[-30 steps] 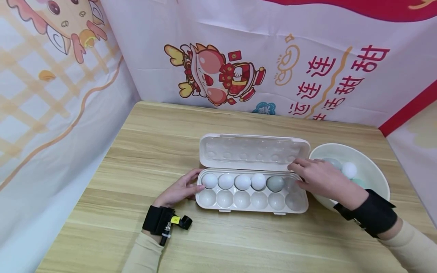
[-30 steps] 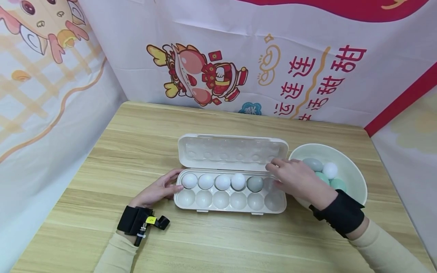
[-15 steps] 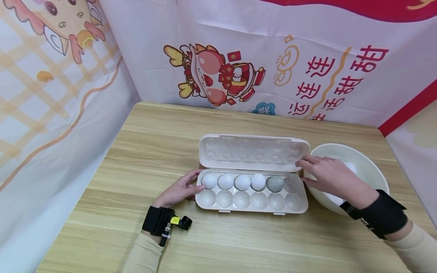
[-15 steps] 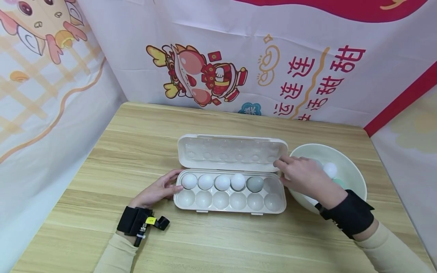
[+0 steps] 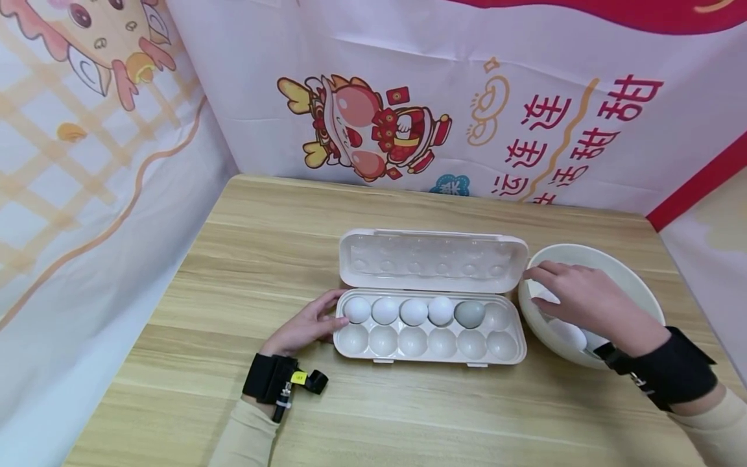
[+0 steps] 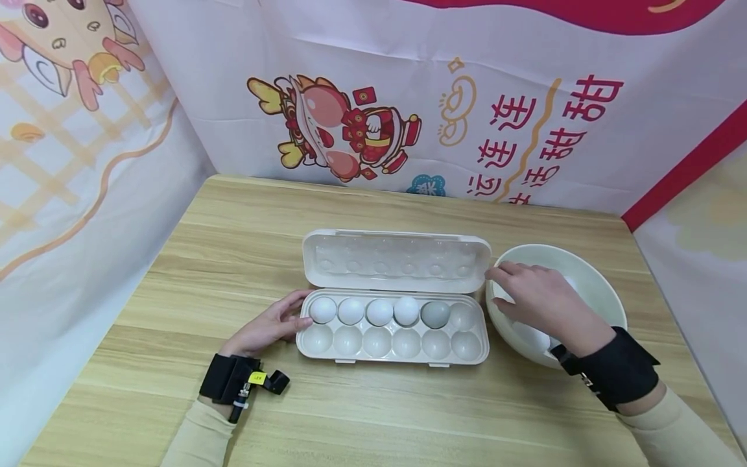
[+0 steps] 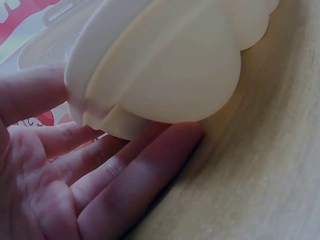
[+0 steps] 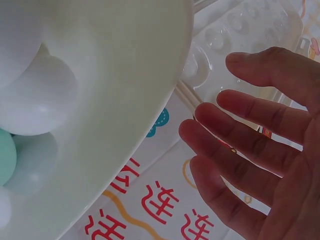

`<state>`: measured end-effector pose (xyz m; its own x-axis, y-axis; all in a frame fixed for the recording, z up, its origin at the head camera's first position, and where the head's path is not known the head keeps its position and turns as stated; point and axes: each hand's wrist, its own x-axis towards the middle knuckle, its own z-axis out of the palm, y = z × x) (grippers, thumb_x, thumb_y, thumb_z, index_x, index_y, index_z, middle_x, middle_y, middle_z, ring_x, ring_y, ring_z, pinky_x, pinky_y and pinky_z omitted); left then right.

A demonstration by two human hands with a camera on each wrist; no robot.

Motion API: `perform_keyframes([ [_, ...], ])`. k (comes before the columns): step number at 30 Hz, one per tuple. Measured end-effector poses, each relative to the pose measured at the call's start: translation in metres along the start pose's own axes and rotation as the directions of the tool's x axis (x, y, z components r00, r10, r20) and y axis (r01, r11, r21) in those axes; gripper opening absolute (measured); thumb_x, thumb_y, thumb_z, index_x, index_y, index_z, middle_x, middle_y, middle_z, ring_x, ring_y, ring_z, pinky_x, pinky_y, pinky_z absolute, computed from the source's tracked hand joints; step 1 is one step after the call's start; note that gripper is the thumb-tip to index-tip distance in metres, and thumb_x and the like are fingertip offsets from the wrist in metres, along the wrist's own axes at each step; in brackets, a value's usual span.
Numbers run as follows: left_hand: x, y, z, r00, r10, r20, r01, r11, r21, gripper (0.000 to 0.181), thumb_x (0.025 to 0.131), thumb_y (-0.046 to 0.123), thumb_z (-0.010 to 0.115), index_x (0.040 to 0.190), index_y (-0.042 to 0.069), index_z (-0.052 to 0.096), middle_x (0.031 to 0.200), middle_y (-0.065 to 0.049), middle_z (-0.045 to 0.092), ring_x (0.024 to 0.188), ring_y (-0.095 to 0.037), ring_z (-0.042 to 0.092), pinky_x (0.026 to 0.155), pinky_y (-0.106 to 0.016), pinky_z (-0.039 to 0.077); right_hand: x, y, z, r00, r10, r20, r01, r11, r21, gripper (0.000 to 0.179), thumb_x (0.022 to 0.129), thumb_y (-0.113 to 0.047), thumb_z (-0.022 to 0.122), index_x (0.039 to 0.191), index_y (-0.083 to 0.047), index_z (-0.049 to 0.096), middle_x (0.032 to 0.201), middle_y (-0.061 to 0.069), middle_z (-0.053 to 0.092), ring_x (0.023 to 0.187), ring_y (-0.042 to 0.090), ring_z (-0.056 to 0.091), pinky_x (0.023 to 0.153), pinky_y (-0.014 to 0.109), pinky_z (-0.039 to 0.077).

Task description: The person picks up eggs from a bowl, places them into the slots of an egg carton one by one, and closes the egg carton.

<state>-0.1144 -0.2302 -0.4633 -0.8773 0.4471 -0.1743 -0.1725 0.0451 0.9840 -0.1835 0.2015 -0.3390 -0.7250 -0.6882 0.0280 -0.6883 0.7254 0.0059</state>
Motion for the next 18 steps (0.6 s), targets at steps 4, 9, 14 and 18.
perform_keyframes([
  [4, 0.0, 0.0, 0.001, 1.0, -0.002, -0.002, 0.002, 1.0, -0.004, 0.054, 0.091, 0.011, 0.056, 0.139, 0.009, 0.03, 0.138, -0.026, 0.035, 0.1, -0.029, 0.058, 0.073, -0.033, 0.056, -0.004, 0.004, -0.002, 1.0, 0.024, 0.011, -0.025, 1.0, 0.017, 0.044, 0.068, -0.019, 0.079, 0.106, -0.004, 0.062, 0.095, 0.014, 0.067, 0.071, 0.023, 0.06, 0.062, 0.043, 0.056],
  [9, 0.0, -0.001, 0.001, 1.0, -0.003, -0.005, 0.003, 1.0, -0.005, 0.054, 0.091, 0.01, 0.056, 0.139, 0.008, 0.03, 0.139, -0.026, 0.035, 0.1, -0.029, 0.057, 0.074, -0.034, 0.055, -0.007, 0.01, -0.004, 0.999, 0.033, 0.027, -0.034, 0.999, 0.021, 0.047, 0.068, -0.02, 0.08, 0.107, -0.003, 0.062, 0.095, 0.015, 0.068, 0.073, 0.025, 0.062, 0.063, 0.044, 0.057],
  [14, 0.0, -0.001, 0.002, 1.0, -0.006, -0.009, 0.006, 1.0, 0.003, 0.054, 0.091, 0.011, 0.056, 0.139, 0.007, 0.03, 0.139, -0.026, 0.035, 0.099, -0.028, 0.058, 0.073, -0.034, 0.055, -0.009, 0.017, -0.003, 0.997, 0.053, 0.051, -0.054, 0.998, 0.027, 0.048, 0.068, -0.021, 0.079, 0.109, -0.003, 0.061, 0.096, 0.014, 0.068, 0.073, 0.024, 0.063, 0.063, 0.043, 0.057],
  [18, 0.0, -0.001, 0.002, 1.0, -0.008, -0.013, 0.008, 1.0, 0.002, 0.054, 0.091, 0.011, 0.056, 0.139, 0.009, 0.03, 0.139, -0.025, 0.035, 0.1, -0.028, 0.057, 0.073, -0.034, 0.055, -0.008, 0.024, 0.001, 0.983, 0.096, 0.154, -0.11, 0.99, 0.084, 0.048, 0.07, -0.023, 0.078, 0.111, -0.003, 0.061, 0.1, 0.015, 0.067, 0.079, 0.025, 0.062, 0.067, 0.044, 0.056],
])
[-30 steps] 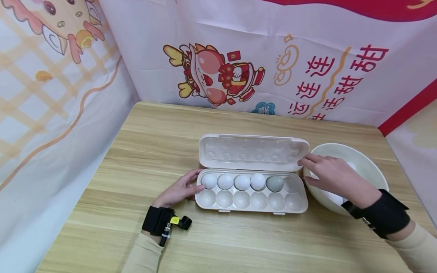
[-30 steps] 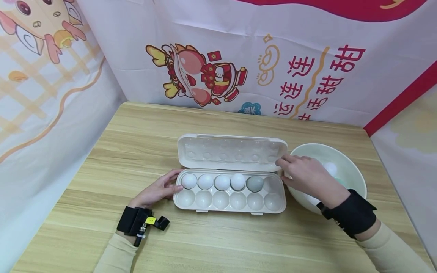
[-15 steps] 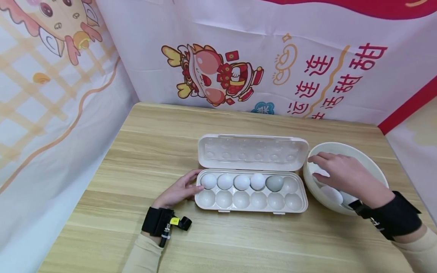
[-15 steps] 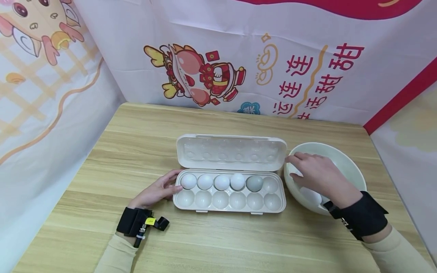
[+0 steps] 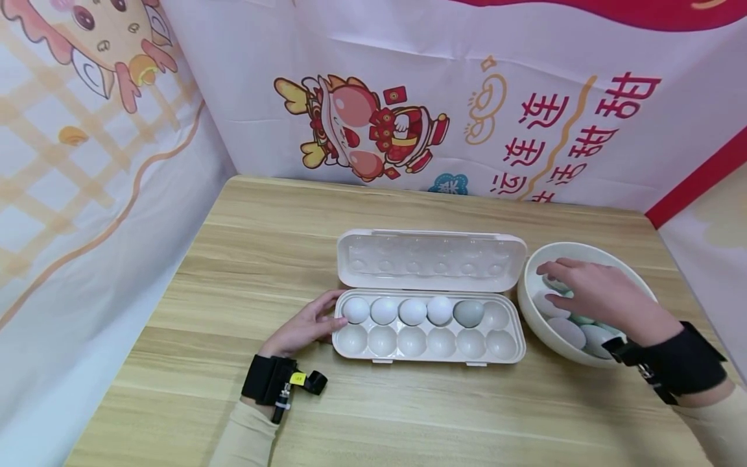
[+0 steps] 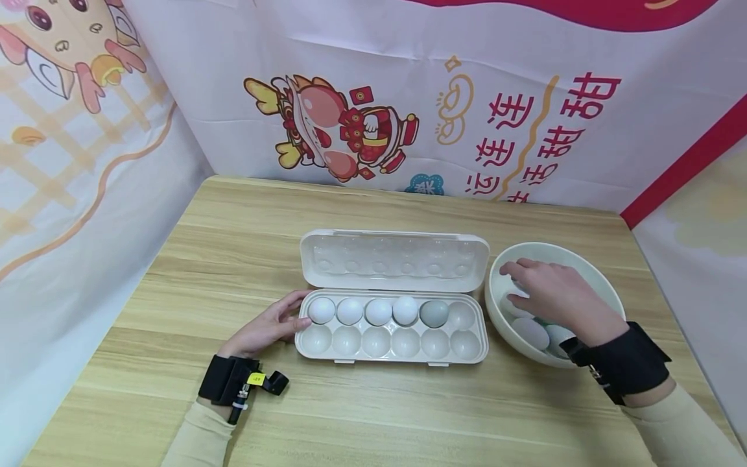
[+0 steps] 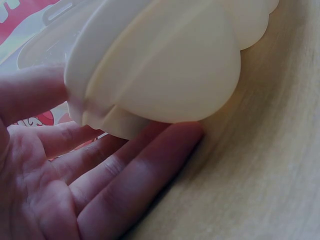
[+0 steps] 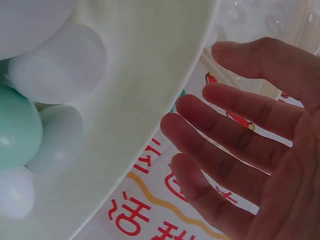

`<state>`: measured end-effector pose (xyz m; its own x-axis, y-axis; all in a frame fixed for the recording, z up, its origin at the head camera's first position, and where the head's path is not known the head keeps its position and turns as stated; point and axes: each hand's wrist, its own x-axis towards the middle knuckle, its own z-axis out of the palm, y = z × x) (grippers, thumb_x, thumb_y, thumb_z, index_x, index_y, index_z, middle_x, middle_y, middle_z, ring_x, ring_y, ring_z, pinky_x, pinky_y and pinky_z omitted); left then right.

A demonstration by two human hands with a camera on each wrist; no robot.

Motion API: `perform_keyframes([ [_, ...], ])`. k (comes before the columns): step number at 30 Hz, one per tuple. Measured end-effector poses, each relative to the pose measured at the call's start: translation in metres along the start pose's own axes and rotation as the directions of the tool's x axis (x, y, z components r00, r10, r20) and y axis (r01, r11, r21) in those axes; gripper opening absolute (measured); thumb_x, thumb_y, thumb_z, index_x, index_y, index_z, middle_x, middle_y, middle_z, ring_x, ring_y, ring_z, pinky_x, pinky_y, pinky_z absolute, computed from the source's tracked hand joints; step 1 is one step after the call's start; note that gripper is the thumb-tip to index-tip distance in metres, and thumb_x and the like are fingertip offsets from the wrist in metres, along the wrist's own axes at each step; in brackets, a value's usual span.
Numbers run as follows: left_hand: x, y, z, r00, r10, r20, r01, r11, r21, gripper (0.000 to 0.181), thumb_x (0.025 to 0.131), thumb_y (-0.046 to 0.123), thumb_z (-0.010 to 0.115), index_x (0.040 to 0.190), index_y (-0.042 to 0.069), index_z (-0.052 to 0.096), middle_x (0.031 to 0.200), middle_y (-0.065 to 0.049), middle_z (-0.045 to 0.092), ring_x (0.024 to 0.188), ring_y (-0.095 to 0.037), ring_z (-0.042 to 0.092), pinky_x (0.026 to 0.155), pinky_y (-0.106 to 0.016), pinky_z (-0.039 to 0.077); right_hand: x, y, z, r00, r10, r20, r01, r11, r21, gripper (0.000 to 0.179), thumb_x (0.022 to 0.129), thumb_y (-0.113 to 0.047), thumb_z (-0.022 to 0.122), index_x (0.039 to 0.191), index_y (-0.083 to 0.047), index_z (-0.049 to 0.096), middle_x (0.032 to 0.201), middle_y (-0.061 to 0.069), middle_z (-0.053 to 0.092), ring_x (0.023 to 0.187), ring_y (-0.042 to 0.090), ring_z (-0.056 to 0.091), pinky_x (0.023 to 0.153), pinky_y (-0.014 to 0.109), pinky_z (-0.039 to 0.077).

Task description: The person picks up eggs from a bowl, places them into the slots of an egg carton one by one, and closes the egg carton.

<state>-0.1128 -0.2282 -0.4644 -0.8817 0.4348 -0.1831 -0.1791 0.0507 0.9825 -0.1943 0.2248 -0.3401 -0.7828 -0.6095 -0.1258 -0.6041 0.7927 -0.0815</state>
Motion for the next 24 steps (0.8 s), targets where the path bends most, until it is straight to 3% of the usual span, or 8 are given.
perform_keyframes([
  [5, -0.001, -0.001, 0.0, 1.0, 0.003, -0.004, -0.003, 1.0, 0.004, 0.055, 0.091, 0.012, 0.056, 0.139, 0.009, 0.031, 0.139, -0.026, 0.035, 0.1, -0.029, 0.057, 0.074, -0.034, 0.055, 0.01, 0.011, 0.007, 0.975, 0.07, 0.213, -0.097, 0.988, 0.119, 0.05, 0.074, -0.026, 0.075, 0.114, 0.0, 0.058, 0.1, 0.016, 0.066, 0.085, 0.027, 0.059, 0.072, 0.048, 0.054],
  [8, -0.001, -0.001, 0.0, 1.0, 0.003, -0.001, -0.003, 1.0, 0.004, 0.055, 0.091, 0.012, 0.056, 0.139, 0.009, 0.031, 0.138, -0.026, 0.035, 0.1, -0.028, 0.058, 0.074, -0.033, 0.055, 0.014, 0.017, 0.013, 0.955, 0.074, 0.287, -0.126, 0.977, 0.169, 0.052, 0.075, -0.026, 0.074, 0.115, 0.002, 0.056, 0.099, 0.016, 0.066, 0.087, 0.028, 0.058, 0.075, 0.05, 0.052],
  [16, 0.0, -0.005, -0.001, 1.0, 0.019, 0.022, -0.019, 1.0, -0.008, 0.055, 0.091, 0.011, 0.056, 0.14, 0.01, 0.029, 0.139, -0.026, 0.034, 0.1, -0.026, 0.058, 0.076, -0.034, 0.055, 0.019, 0.023, 0.024, 0.952, 0.063, 0.299, -0.119, 0.978, 0.173, 0.051, 0.073, -0.022, 0.075, 0.114, 0.003, 0.057, 0.104, 0.019, 0.064, 0.088, 0.027, 0.056, 0.08, 0.052, 0.05],
  [24, -0.002, -0.003, -0.002, 0.999, 0.023, 0.034, -0.024, 1.0, 0.007, 0.056, 0.092, 0.011, 0.055, 0.141, 0.014, 0.028, 0.136, -0.024, 0.037, 0.096, -0.023, 0.06, 0.073, -0.034, 0.055, 0.03, 0.02, 0.03, 0.928, 0.093, 0.36, -0.151, 0.979, 0.137, 0.056, 0.072, -0.024, 0.076, 0.118, -0.001, 0.055, 0.108, 0.022, 0.062, 0.087, 0.028, 0.055, 0.078, 0.054, 0.05],
])
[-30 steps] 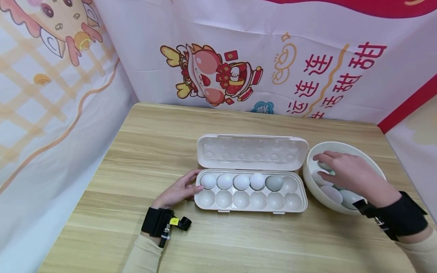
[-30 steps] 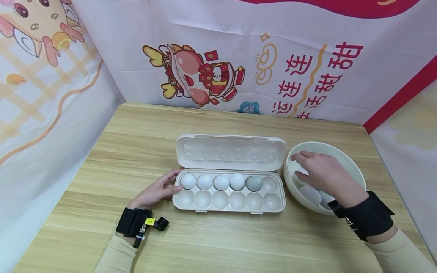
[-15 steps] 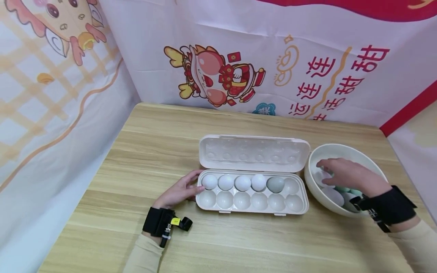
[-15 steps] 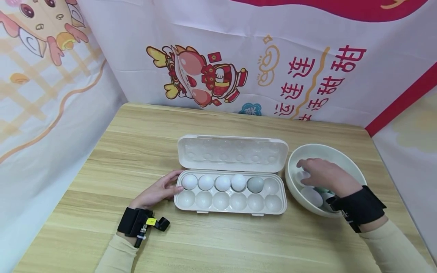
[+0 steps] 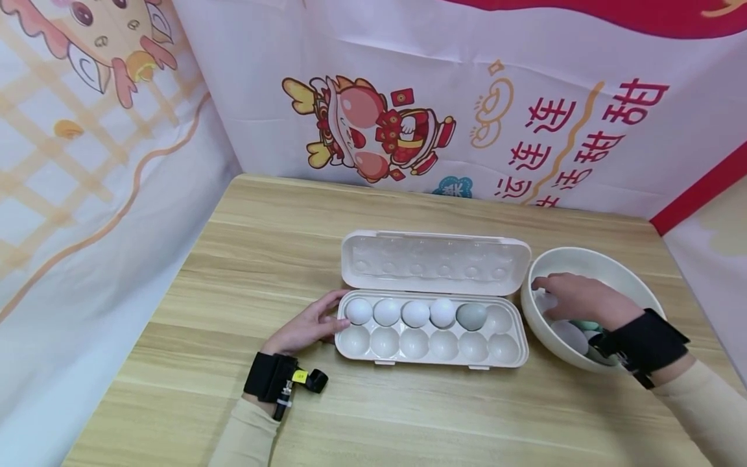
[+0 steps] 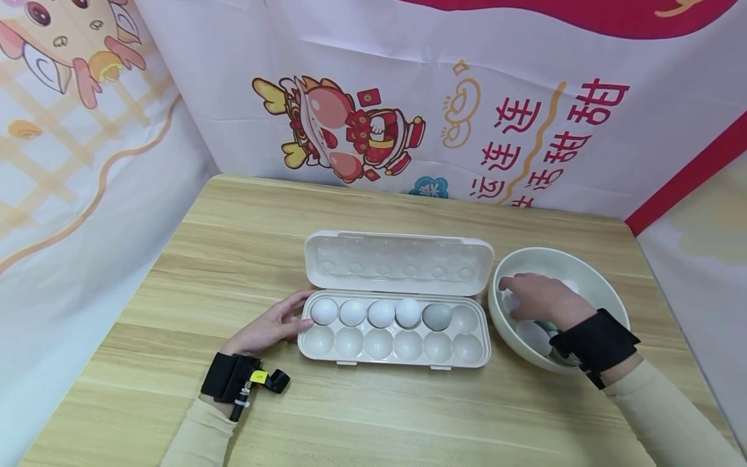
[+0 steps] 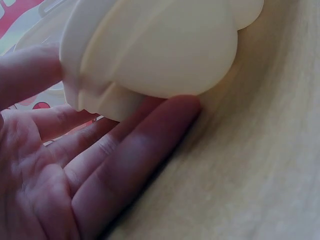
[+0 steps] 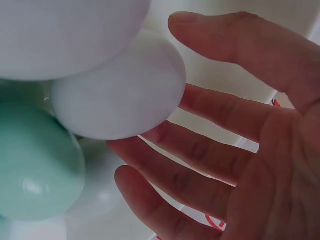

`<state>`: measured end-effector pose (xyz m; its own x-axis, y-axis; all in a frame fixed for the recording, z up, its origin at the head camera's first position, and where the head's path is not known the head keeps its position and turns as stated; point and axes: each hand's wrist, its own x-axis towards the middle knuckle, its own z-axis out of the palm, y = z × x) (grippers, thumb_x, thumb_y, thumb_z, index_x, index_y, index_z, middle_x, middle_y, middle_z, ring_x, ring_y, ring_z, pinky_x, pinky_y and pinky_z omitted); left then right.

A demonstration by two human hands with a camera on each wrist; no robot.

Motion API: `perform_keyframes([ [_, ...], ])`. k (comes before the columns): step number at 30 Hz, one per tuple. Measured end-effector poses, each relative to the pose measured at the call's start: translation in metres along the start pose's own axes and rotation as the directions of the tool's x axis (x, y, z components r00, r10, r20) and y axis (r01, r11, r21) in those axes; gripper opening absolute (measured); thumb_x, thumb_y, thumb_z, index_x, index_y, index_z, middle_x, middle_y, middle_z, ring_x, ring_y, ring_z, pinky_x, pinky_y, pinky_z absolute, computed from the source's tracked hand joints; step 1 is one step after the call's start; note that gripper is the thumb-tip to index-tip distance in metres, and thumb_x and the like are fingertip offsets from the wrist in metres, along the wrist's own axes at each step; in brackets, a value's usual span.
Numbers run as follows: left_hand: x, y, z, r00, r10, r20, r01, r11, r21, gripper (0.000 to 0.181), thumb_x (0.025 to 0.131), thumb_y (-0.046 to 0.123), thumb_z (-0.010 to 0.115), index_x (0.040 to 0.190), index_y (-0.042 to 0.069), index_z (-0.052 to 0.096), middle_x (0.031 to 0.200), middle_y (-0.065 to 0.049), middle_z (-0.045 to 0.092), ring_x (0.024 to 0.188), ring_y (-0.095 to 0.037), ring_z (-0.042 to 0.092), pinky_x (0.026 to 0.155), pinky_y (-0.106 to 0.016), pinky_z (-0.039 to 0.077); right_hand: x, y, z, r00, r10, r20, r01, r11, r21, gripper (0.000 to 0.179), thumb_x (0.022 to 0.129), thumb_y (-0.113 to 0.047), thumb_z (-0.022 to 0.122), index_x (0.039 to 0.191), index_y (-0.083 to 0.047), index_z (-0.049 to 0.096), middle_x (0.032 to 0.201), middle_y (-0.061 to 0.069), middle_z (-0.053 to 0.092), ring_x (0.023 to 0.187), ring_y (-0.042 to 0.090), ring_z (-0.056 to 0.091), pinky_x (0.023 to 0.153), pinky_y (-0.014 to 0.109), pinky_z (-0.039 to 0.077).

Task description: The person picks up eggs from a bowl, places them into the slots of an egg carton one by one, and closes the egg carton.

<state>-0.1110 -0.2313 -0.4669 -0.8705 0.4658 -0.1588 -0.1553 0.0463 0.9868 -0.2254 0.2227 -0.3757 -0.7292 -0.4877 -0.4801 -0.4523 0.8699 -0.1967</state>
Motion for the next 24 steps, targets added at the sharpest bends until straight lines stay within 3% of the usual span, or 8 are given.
perform_keyframes([
  [15, 0.0005, -0.0019, -0.0032, 1.0, 0.016, 0.027, -0.015, 1.0, -0.016, 0.057, 0.091, 0.007, 0.055, 0.141, 0.012, 0.029, 0.133, -0.025, 0.04, 0.096, -0.024, 0.061, 0.073, -0.034, 0.056, 0.0031, 0.0001, 0.001, 1.0, 0.019, 0.025, -0.017, 0.996, -0.085, 0.047, 0.071, -0.015, 0.073, 0.114, -0.003, 0.058, 0.096, 0.014, 0.063, 0.075, 0.023, 0.052, 0.063, 0.042, 0.048],
  [24, 0.0, -0.0012, -0.0088, 0.999, 0.003, 0.047, -0.002, 1.0, -0.008, 0.059, 0.09, 0.007, 0.056, 0.141, 0.009, 0.027, 0.133, -0.029, 0.04, 0.096, -0.026, 0.061, 0.074, -0.035, 0.056, -0.0004, -0.0029, -0.0003, 1.0, -0.022, -0.02, 0.019, 0.991, -0.13, 0.044, 0.071, -0.016, 0.076, 0.111, -0.006, 0.059, 0.095, 0.014, 0.064, 0.073, 0.022, 0.054, 0.061, 0.046, 0.051],
])
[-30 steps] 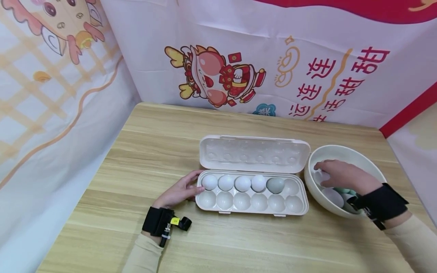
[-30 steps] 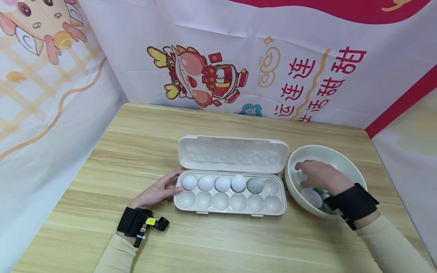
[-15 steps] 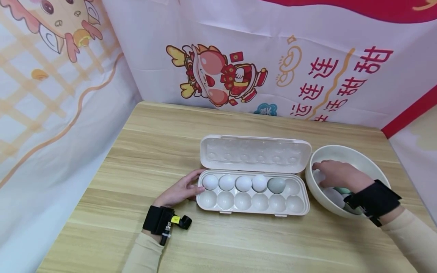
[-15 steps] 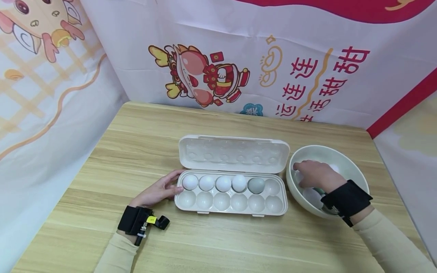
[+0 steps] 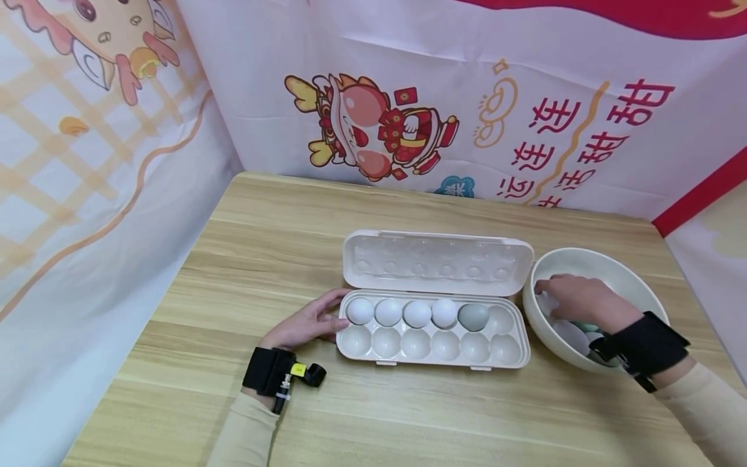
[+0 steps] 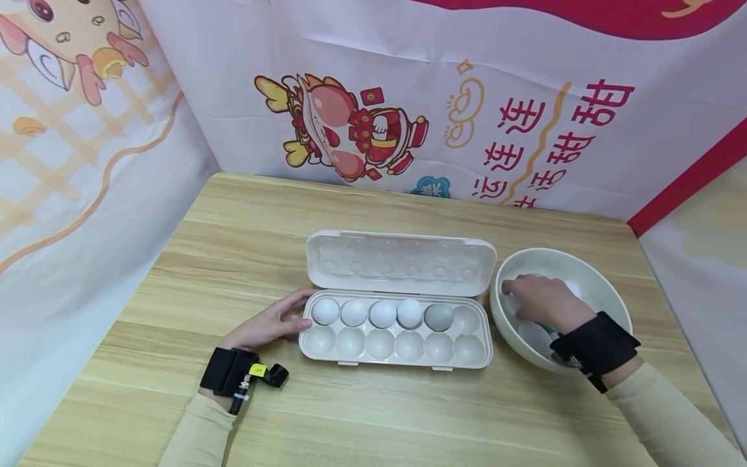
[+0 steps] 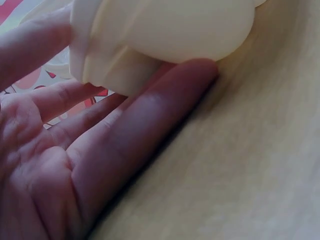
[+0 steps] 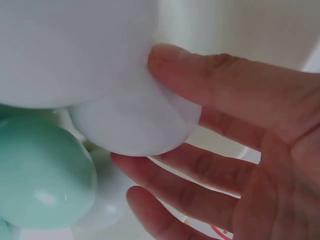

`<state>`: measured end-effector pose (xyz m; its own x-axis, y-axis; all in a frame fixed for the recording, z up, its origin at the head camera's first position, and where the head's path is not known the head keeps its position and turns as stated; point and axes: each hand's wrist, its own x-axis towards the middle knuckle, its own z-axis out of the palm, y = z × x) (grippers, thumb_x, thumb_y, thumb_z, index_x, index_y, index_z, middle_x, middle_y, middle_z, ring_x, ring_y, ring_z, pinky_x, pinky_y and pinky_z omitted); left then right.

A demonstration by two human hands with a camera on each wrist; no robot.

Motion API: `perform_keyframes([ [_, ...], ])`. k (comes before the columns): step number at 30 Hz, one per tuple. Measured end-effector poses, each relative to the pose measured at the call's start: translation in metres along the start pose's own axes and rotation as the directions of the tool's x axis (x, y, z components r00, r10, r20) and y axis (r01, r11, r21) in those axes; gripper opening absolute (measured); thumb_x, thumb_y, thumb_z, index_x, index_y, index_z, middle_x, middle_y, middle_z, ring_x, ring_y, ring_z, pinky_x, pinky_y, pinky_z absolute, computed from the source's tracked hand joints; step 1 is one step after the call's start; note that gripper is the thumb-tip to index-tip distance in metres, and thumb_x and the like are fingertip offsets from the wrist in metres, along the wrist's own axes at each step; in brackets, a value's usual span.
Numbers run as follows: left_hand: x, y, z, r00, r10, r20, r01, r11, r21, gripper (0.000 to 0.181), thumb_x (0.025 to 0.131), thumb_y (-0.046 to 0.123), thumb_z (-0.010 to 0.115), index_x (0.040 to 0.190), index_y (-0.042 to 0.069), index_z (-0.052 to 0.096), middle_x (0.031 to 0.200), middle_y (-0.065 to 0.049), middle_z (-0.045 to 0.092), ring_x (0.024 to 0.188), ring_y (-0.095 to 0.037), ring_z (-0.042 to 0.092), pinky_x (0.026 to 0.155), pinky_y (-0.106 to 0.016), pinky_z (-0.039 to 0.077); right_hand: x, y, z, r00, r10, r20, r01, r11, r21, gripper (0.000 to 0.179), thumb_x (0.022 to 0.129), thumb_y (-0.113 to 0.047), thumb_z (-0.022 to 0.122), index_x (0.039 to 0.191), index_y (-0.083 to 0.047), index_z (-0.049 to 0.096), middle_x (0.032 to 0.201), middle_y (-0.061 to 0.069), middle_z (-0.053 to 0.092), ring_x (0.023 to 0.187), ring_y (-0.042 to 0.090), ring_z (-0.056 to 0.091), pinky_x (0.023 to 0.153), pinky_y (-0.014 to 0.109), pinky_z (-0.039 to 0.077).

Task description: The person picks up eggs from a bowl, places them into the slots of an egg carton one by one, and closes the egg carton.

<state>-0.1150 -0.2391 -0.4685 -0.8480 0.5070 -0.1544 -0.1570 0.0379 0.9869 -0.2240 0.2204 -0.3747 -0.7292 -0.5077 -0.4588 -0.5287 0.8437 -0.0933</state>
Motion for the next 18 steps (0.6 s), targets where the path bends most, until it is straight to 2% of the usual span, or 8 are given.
perform_keyframes([
  [9, 0.0, -0.001, -0.003, 1.0, -0.014, 0.001, 0.014, 1.0, 0.016, 0.058, 0.09, 0.009, 0.058, 0.141, 0.013, 0.03, 0.138, -0.023, 0.038, 0.094, -0.026, 0.061, 0.074, -0.037, 0.056, -0.016, -0.012, -0.009, 0.993, 0.018, -0.116, -0.022, 0.999, -0.032, 0.053, 0.07, -0.023, 0.078, 0.115, -0.006, 0.056, 0.102, 0.018, 0.062, 0.074, 0.023, 0.056, 0.064, 0.046, 0.055],
  [18, 0.001, 0.0, -0.002, 1.0, -0.005, 0.003, 0.005, 1.0, 0.019, 0.057, 0.09, 0.009, 0.057, 0.14, 0.013, 0.031, 0.138, -0.023, 0.037, 0.097, -0.028, 0.061, 0.075, -0.039, 0.056, -0.039, -0.024, -0.018, 0.961, -0.03, -0.275, 0.014, 0.998, -0.06, 0.051, 0.068, -0.017, 0.079, 0.113, -0.005, 0.057, 0.1, 0.017, 0.063, 0.067, 0.019, 0.055, 0.06, 0.042, 0.056],
])
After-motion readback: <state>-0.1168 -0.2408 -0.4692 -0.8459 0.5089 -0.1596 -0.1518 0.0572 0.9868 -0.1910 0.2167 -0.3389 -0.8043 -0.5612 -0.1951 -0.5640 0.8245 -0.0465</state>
